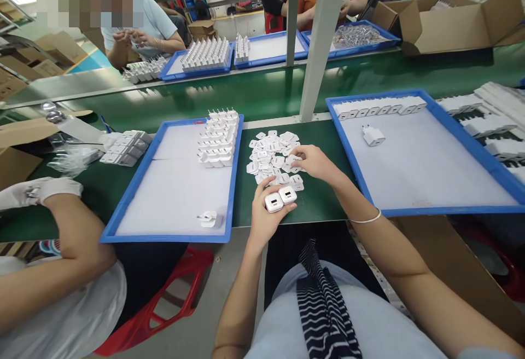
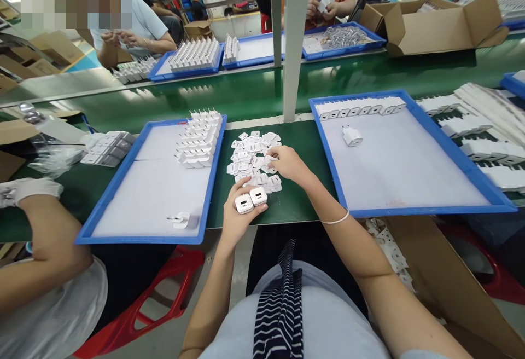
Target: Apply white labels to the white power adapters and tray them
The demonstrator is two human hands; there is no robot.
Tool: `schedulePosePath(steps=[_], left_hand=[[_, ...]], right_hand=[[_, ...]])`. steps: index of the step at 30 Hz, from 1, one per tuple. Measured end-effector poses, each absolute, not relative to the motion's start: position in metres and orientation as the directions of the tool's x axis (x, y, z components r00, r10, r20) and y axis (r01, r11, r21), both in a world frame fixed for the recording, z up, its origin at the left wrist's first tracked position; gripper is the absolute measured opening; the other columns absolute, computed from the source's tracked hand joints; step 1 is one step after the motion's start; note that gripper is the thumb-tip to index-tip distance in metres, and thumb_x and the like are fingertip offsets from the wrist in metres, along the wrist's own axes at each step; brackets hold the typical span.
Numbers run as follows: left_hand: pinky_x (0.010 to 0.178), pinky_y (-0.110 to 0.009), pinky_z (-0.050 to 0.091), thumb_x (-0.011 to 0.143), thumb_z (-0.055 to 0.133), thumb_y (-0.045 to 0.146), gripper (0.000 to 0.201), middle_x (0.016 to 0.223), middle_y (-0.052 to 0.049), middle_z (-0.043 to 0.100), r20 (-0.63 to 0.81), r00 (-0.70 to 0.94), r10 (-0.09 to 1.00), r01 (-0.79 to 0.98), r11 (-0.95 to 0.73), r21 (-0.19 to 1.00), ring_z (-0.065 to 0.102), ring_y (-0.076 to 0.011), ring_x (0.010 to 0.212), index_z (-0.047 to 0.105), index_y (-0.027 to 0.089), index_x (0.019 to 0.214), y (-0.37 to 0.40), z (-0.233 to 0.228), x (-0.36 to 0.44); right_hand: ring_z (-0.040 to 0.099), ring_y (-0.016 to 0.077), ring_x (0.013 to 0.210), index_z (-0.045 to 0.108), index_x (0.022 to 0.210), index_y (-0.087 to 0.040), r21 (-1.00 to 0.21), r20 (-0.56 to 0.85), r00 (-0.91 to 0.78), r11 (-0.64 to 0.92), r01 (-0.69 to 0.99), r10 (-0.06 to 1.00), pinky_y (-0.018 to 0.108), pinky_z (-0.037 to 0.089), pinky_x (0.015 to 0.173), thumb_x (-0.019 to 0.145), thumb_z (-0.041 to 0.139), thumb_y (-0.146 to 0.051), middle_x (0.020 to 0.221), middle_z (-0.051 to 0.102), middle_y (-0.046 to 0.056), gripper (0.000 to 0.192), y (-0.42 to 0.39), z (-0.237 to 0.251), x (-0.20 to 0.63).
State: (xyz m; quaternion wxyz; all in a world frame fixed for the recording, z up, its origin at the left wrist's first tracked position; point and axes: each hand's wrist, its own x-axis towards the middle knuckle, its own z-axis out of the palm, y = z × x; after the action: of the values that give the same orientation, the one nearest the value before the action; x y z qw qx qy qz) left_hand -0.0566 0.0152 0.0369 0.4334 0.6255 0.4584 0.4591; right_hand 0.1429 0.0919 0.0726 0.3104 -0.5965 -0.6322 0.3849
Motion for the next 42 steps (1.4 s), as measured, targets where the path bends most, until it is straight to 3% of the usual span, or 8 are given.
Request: schedulePosePath(steps=[4,9,14,20,24,29,35,42], left_hand=[[0.110,-0.046,0.050,0.065,0.091,0.027,0.040,0.154,-0.013,0.045,0.186,0.224,0.957,0.150,-0.223,0.963,0.059,-0.0329,0.131,0.076,0.022,0.101,0.019,0.045,-0.046],[0.087,-0.036,0.058,0.067,0.089,0.026,0.038,0.102,-0.009,0.076,0.139,0.279,0.950,0.038,-0.155,0.987,0.073,-0.0239,0.095,0.074,0.018,0.101,0.011,0.064,-0.026],[0.089,-0.034,0.056,0.070,0.088,0.026,0.036,0.101,-0.007,0.076,0.236,0.225,0.945,0.077,-0.259,0.963,0.071,-0.0210,0.096,0.075,0.020,0.102,-0.002,0.079,-0.015],[0.087,-0.033,0.057,0.070,0.088,0.027,0.035,0.099,-0.005,0.076,0.237,0.261,0.936,0.094,-0.269,0.958,0.071,-0.0197,0.092,0.076,0.022,0.103,-0.006,0.085,-0.005],[0.087,-0.035,0.057,0.069,0.088,0.028,0.035,0.096,-0.006,0.077,0.191,0.202,0.961,0.075,-0.210,0.975,0.072,-0.0215,0.092,0.076,0.019,0.101,-0.009,0.090,-0.002],[0.083,-0.034,0.059,0.066,0.090,0.027,0.038,0.095,-0.007,0.078,0.159,0.209,0.965,0.021,-0.167,0.986,0.073,-0.0215,0.090,0.075,0.018,0.099,-0.013,0.092,-0.002],[0.085,-0.035,0.059,0.071,0.088,0.026,0.036,0.099,-0.006,0.077,0.311,0.170,0.935,0.168,-0.338,0.926,0.072,-0.0209,0.091,0.075,0.021,0.104,-0.018,0.090,0.000],[0.089,-0.040,0.059,0.075,0.083,0.018,0.035,0.105,-0.006,0.077,0.483,0.152,0.862,0.288,-0.506,0.813,0.072,-0.0240,0.100,0.073,0.022,0.109,-0.021,0.087,-0.006]], right_hand=[[0.068,0.0211,0.090,0.068,0.090,-0.016,-0.964,-0.053,-0.141,-0.013,0.267,0.989,0.034,0.054,0.083,0.081,0.069,-0.027,0.094,0.074,0.006,0.014,0.060,0.086,0.149],[0.068,0.0195,0.086,0.072,0.094,-0.019,-0.995,-0.025,0.011,-0.024,-0.094,1.000,0.035,0.056,0.081,0.069,0.084,-0.029,0.089,0.073,0.003,0.029,0.024,0.090,0.151],[0.068,0.0206,0.086,0.078,0.096,-0.021,-0.997,-0.022,0.074,-0.016,-0.073,0.997,0.034,0.057,0.072,0.075,0.081,-0.031,0.099,0.076,0.006,0.024,0.004,0.091,0.159],[0.070,0.0211,0.103,0.076,0.112,-0.027,-0.997,0.054,0.040,0.052,0.058,0.998,0.038,0.056,0.091,0.089,0.066,-0.022,0.116,0.075,0.005,0.026,-0.008,0.102,0.167],[0.071,0.0211,0.097,0.072,0.103,-0.023,-0.993,-0.023,0.061,-0.016,-0.117,0.998,0.038,0.059,0.088,0.082,0.077,-0.028,0.100,0.075,0.005,0.022,-0.008,0.103,0.174],[0.067,0.0157,0.077,0.067,0.094,-0.023,-0.964,-0.065,-0.006,-0.065,-0.257,0.998,0.027,0.058,0.060,0.082,0.078,-0.035,0.087,0.069,0.001,0.020,-0.012,0.095,0.175],[0.059,0.0131,0.065,0.070,0.109,-0.027,-0.993,0.009,0.134,0.024,-0.114,0.991,0.028,0.057,0.061,0.090,0.070,-0.032,0.082,0.064,0.000,0.020,-0.026,0.104,0.170],[0.059,0.0140,0.056,0.074,0.093,-0.026,-0.995,-0.017,0.157,-0.001,-0.103,0.987,0.029,0.055,0.049,0.082,0.079,-0.029,0.073,0.067,0.001,0.012,-0.049,0.120,0.170]])
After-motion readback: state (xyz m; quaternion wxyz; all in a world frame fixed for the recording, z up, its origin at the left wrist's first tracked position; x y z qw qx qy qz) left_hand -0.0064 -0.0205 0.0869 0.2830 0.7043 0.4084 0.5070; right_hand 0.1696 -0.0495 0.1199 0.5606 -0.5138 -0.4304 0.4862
